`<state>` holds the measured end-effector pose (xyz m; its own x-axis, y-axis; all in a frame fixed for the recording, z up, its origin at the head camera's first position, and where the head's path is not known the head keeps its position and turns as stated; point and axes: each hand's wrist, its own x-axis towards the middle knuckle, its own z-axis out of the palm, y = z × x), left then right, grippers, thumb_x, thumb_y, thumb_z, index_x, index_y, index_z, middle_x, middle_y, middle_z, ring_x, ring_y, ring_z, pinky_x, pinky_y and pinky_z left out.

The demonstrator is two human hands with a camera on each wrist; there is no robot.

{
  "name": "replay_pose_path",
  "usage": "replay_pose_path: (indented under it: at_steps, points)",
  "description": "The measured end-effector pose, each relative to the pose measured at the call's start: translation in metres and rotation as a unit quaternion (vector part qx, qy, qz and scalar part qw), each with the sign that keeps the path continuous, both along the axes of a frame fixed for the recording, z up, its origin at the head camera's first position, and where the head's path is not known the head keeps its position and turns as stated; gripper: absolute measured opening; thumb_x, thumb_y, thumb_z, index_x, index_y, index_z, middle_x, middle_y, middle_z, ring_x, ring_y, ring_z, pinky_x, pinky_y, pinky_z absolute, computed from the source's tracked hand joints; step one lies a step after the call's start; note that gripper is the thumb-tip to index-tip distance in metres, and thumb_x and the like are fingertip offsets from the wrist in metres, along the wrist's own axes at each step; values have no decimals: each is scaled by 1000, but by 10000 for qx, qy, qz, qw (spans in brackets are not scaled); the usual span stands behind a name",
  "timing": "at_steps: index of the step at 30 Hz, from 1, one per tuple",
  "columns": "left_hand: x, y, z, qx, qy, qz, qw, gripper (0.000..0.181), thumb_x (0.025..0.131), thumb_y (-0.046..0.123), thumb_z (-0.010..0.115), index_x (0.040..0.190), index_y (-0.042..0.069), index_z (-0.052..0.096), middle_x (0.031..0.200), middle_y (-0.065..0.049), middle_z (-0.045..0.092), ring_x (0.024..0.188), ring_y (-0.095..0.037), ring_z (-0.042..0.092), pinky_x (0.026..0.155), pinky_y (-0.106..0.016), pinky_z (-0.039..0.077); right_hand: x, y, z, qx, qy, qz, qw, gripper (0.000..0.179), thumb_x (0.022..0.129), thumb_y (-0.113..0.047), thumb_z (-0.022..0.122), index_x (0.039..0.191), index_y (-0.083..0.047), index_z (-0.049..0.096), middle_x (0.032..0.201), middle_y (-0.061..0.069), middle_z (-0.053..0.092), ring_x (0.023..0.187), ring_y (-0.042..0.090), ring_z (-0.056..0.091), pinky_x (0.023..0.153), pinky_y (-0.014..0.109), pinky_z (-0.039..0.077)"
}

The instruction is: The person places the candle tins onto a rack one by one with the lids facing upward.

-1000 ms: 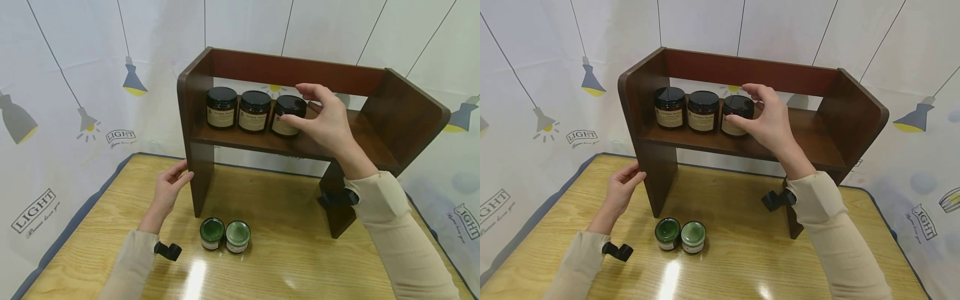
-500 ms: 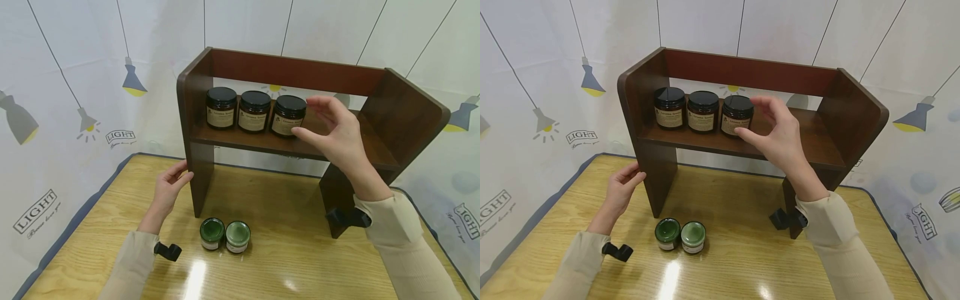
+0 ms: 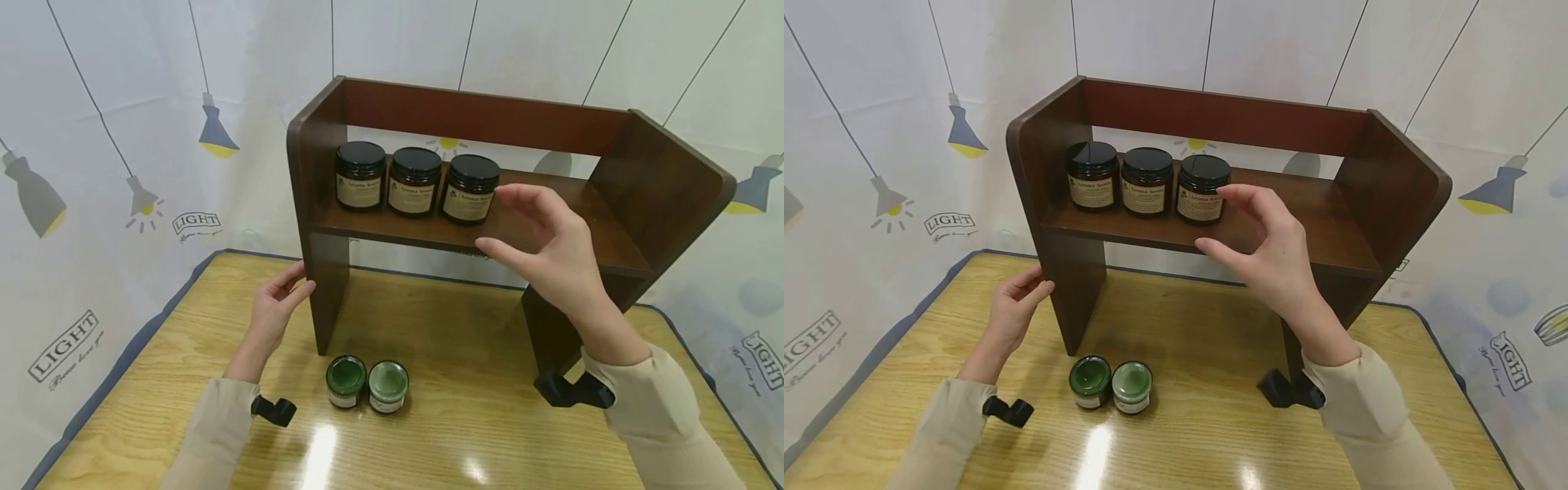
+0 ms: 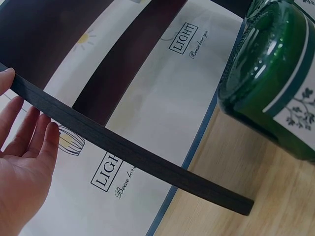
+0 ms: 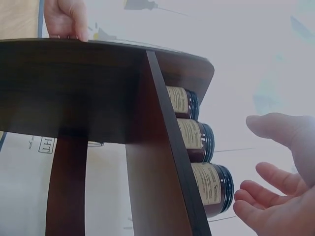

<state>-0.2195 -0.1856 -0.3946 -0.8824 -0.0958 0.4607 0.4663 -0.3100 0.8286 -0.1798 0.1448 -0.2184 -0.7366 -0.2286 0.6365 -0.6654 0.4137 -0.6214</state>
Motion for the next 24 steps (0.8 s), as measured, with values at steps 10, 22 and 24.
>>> replay_pose_path:
  at_steps: [10,22,24]
  points:
    - [0,0,-1,41,70,-72,9999,49,83,-19,56,104,22,71,103,6,67,99,-7,61,83,-20,50,15,-3,-13,-90,73,361,9993,54,68,20,72,118,11,53,119,11,55,115,11,52,98,24,41]
    - [0,0,-1,30,9,-69,10000,50,83,-19,55,104,23,71,103,7,67,99,-7,60,84,-20,49,28,-10,-37,-264,162,1033,9942,55,64,23,73,115,11,55,117,5,56,113,17,53,98,27,42]
    - [0,0,-1,27,4,-62,10000,49,83,-19,55,104,23,71,103,7,67,99,-7,60,83,-20,49,29,-12,-41,-283,165,1121,9932,56,64,22,73,115,10,56,118,4,56,113,17,53,98,27,42]
